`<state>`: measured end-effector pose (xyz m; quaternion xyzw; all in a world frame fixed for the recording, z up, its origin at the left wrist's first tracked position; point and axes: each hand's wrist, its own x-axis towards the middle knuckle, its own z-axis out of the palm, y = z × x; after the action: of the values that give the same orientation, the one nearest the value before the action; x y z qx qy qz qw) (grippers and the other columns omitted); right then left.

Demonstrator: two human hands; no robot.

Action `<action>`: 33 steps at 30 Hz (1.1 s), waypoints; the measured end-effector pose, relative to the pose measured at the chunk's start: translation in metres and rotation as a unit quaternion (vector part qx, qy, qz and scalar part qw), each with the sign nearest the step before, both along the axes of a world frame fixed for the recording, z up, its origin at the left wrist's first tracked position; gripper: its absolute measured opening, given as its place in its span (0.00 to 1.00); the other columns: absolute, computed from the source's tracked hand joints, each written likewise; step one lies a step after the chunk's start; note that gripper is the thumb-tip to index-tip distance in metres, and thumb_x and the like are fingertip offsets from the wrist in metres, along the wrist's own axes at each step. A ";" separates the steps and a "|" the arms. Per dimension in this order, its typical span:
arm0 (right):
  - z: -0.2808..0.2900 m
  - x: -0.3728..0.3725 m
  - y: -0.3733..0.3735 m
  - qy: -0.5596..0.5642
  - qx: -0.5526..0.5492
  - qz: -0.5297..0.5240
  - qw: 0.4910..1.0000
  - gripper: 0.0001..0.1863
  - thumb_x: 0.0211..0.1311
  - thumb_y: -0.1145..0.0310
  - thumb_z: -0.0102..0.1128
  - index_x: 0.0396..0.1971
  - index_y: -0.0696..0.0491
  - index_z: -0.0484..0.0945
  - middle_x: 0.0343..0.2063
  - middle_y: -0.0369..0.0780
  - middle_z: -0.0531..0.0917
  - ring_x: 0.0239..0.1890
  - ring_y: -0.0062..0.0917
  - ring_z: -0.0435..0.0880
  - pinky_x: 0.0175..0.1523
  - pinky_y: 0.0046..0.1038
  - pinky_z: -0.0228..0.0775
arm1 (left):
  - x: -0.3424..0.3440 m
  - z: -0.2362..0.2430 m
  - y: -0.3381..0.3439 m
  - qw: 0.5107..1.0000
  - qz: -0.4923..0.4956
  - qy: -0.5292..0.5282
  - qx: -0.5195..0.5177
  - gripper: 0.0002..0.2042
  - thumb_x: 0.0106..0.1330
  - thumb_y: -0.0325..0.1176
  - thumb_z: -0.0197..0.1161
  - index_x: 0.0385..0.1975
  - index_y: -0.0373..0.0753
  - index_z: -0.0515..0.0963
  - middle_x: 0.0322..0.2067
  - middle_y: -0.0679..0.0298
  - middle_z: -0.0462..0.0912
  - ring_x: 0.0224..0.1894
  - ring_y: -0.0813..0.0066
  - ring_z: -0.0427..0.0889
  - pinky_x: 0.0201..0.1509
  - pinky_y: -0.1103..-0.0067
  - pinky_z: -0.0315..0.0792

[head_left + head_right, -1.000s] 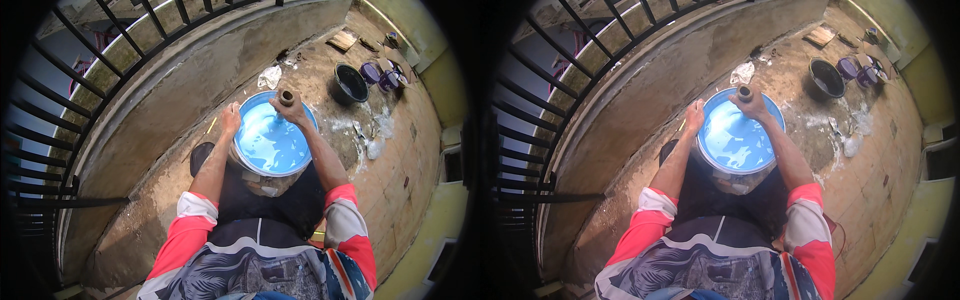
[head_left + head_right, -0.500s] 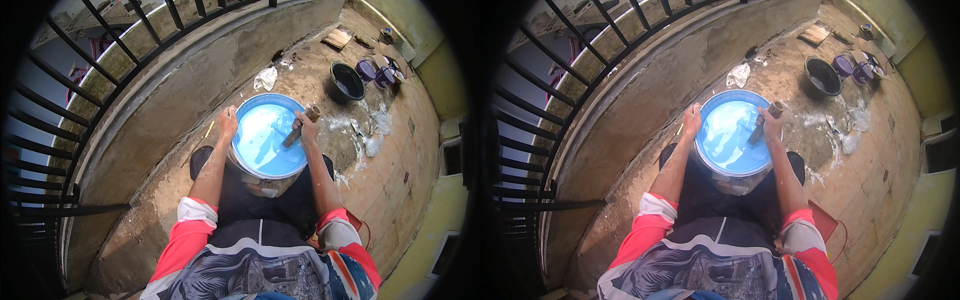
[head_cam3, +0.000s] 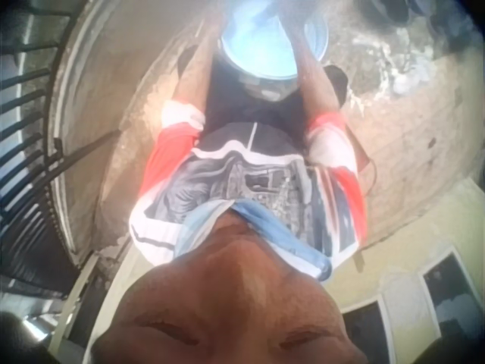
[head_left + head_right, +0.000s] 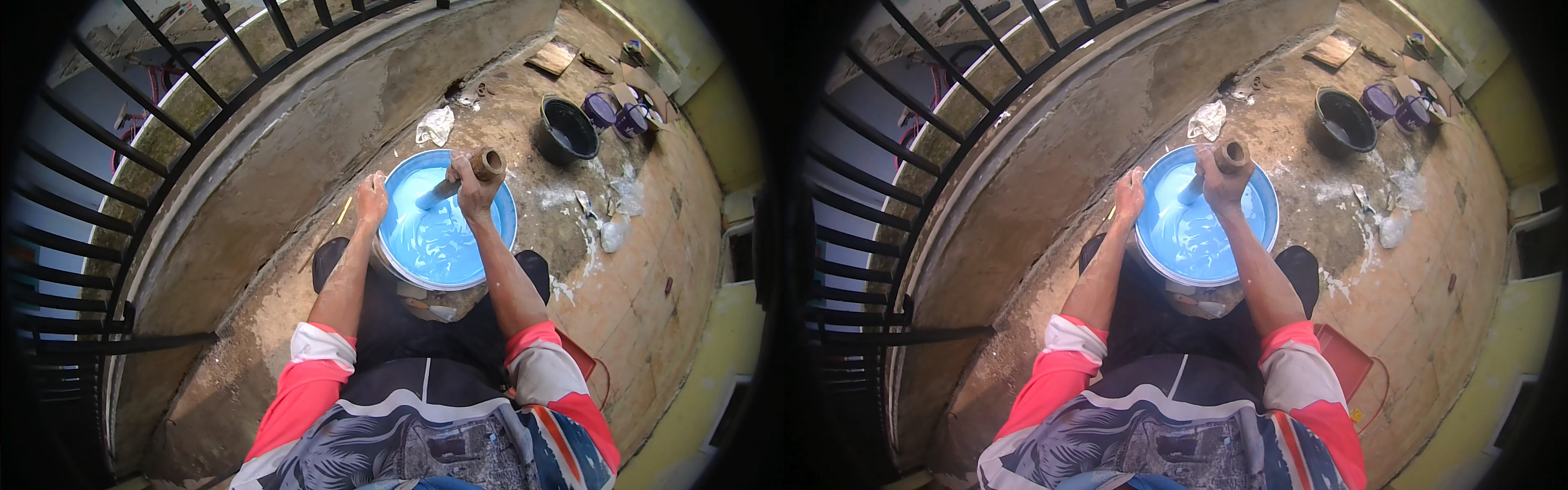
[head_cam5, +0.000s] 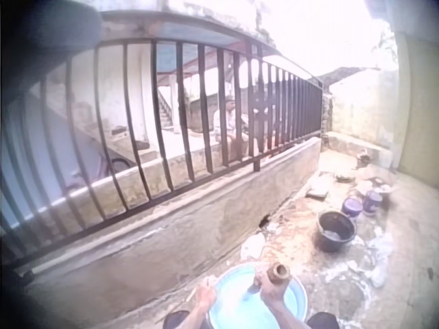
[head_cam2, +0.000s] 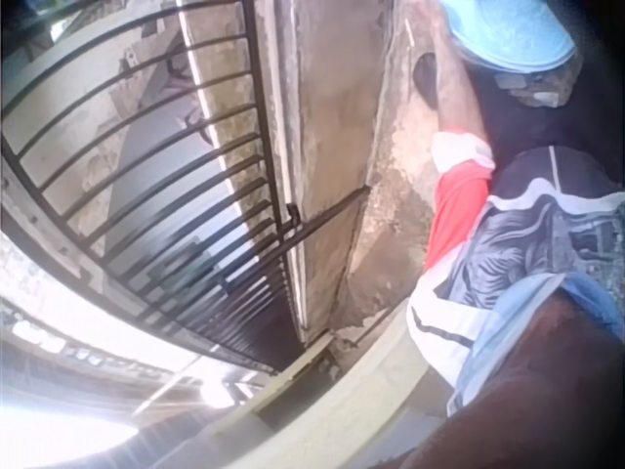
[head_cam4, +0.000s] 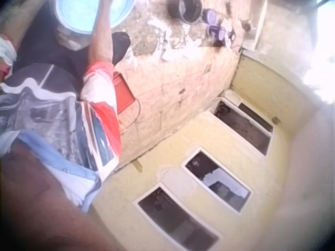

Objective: The person sits on the ground and stirs light blue paint in a bucket using a wooden stick. They occasionally lift the stick to check consistency and add water from a black bucket before continuing to mix.

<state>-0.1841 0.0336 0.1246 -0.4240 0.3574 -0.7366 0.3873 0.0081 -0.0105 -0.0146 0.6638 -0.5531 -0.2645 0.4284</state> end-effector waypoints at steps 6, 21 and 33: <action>-0.078 0.008 -0.030 -0.037 0.067 -0.079 0.994 0.11 0.57 0.74 0.69 0.22 0.54 0.73 0.15 0.32 0.76 0.16 0.14 0.74 0.21 0.21 0.64 | -0.011 0.019 0.004 1.000 -0.014 0.010 0.026 0.22 0.75 0.45 0.47 0.42 0.30 0.80 0.40 0.41 0.83 0.46 0.40 0.81 0.51 0.58 0.71; -0.079 -0.038 0.011 0.050 0.183 0.182 0.965 0.12 0.56 0.80 0.64 0.24 0.54 0.67 0.17 0.34 0.73 0.15 0.17 0.72 0.19 0.23 0.64 | -0.003 0.012 0.005 1.000 -0.017 -0.015 0.005 0.21 0.76 0.43 0.46 0.42 0.31 0.81 0.41 0.40 0.83 0.48 0.38 0.79 0.52 0.55 0.71; -0.083 -0.047 -0.035 0.333 0.021 -0.061 0.941 0.09 0.53 0.71 0.69 0.24 0.58 0.77 0.17 0.39 0.80 0.20 0.22 0.78 0.28 0.31 0.69 | 0.001 0.006 0.003 0.999 -0.028 -0.017 0.011 0.21 0.77 0.42 0.45 0.43 0.30 0.80 0.43 0.41 0.83 0.49 0.39 0.80 0.52 0.56 0.71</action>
<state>-0.2311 -0.0018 0.0416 -0.6140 0.5065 -0.5681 0.2089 0.0088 -0.0074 -0.0084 0.6571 -0.5756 -0.2712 0.4042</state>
